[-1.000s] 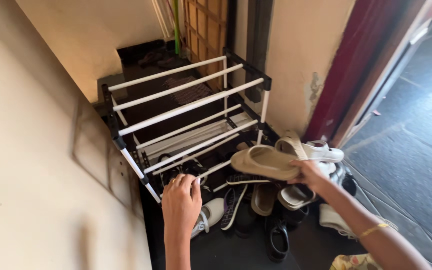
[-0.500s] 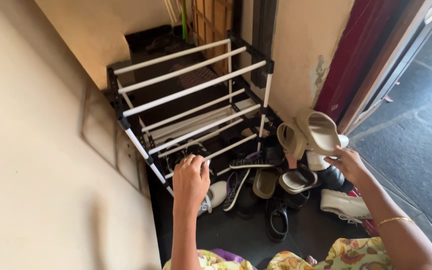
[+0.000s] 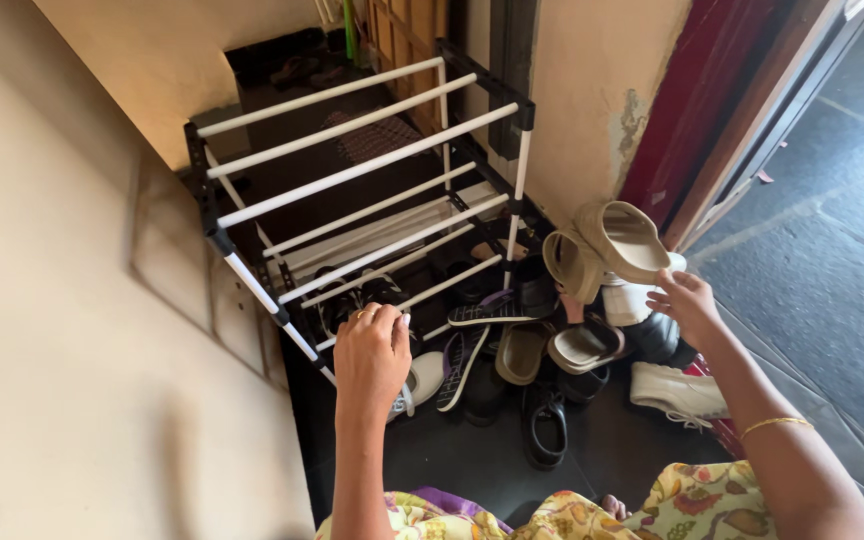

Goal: The person removes various shoes from a multi-tier shoe rack and places them on the floor. The person handles sneakers, sandals, and boots one at a time, moving them from the rack to the floor.

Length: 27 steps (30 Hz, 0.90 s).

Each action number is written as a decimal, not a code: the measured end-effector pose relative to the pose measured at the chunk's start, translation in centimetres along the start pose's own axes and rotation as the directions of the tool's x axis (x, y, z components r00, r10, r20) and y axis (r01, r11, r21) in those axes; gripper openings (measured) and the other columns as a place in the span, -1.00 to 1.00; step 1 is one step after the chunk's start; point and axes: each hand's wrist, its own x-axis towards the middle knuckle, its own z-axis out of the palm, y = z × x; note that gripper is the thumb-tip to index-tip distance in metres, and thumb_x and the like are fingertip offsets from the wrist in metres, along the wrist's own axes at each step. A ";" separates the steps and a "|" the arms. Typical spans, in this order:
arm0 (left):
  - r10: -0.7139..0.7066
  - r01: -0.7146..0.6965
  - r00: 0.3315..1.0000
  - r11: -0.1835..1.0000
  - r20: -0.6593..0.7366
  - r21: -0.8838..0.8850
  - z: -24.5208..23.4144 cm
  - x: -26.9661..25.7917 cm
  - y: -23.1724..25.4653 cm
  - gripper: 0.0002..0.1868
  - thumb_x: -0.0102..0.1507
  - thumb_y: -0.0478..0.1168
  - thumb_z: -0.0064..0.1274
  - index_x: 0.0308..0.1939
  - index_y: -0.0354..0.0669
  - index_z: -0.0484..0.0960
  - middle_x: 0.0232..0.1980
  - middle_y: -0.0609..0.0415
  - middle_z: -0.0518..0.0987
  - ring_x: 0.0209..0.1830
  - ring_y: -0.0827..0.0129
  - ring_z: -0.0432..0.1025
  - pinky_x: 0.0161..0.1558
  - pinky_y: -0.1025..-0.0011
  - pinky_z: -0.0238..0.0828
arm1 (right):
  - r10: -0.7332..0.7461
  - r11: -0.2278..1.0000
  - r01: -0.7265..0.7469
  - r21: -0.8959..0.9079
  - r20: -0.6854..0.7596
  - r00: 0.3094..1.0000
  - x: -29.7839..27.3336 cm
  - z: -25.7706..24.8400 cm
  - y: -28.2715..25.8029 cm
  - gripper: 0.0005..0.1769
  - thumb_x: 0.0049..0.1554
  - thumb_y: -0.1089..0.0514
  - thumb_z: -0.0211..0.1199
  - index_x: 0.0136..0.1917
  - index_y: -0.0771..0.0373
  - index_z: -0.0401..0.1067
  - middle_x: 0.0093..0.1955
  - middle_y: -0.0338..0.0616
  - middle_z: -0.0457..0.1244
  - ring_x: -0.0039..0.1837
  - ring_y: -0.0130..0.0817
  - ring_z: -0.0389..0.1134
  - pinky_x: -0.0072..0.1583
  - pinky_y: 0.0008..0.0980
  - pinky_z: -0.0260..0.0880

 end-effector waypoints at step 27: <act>0.056 -0.056 0.998 0.998 -0.028 0.001 -1.5 -0.8 0.3 -0.87 0.31 -0.26 0.09 -0.32 -0.23 0.60 -0.25 0.01 0.63 -0.22 0.11 0.51 -0.09 0.17 0.42 | 0.156 0.774 -0.220 -0.594 -0.158 0.975 -6.8 3.7 11.4 0.11 0.04 0.01 0.47 0.59 0.39 -0.13 -0.03 0.26 0.40 0.03 0.02 0.44 0.09 -0.17 0.42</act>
